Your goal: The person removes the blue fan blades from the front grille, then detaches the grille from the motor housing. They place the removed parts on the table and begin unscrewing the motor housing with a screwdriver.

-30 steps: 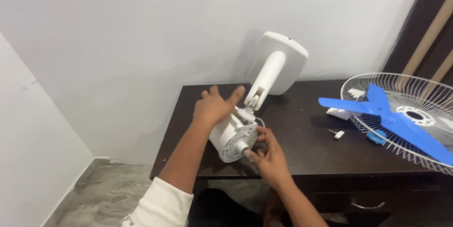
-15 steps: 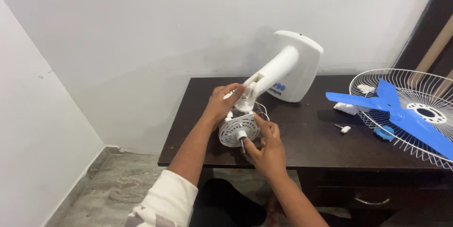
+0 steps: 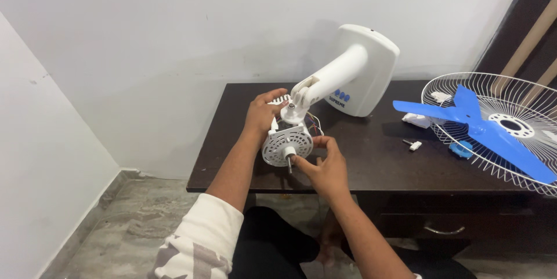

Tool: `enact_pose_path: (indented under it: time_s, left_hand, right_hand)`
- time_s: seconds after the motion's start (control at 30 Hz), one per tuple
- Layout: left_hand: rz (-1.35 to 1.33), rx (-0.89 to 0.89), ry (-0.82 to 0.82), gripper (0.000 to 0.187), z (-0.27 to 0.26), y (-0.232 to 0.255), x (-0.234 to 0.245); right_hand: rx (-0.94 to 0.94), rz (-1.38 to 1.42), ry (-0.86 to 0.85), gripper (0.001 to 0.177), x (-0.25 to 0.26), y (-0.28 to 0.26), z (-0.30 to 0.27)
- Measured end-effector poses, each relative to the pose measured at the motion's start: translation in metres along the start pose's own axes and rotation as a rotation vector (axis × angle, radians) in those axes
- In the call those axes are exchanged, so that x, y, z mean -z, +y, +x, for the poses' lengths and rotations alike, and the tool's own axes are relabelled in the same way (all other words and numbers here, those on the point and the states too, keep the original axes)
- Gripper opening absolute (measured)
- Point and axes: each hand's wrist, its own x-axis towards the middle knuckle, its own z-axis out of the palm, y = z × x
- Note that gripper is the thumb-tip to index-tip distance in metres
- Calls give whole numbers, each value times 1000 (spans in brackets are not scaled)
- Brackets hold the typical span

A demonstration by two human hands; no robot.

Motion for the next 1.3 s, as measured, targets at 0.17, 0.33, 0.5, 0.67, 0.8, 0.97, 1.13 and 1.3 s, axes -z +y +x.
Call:
enact_pose_path:
  time_s: [0.17,0.33,0.5,0.67,0.8,0.97,1.13,1.3]
  left_hand:
    - [73,80,-34,38,0,5,0]
    - [-53,66,-108,41,6,0,1]
    - [-161,73,-141,42,12,-10,5]
    - [-142,71,-149,42,7,-12,5]
    - [-147,76,-137,42,0,-4,5]
    - [-148,34,-133,43,-1,6,5]
    - [-130,94,-123,43,-7,3,7]
    - [-99,62,-75,41,-6,-1,4]
  right_hand:
    - [-64,0,-58,51,2,-1,0]
    - [60,31,-71,51,4,-9,-2]
    - [-133,-91,-90,53,3,-7,-1]
    - [370,0,1,47,4,9,-1]
    - [-76,97,-65,33,8,11,-4]
    - [6,165,-34,27,9,5,3]
    - [8,244,-32,30,5,25,1]
    - [-173,701,-24,51,10,41,10]
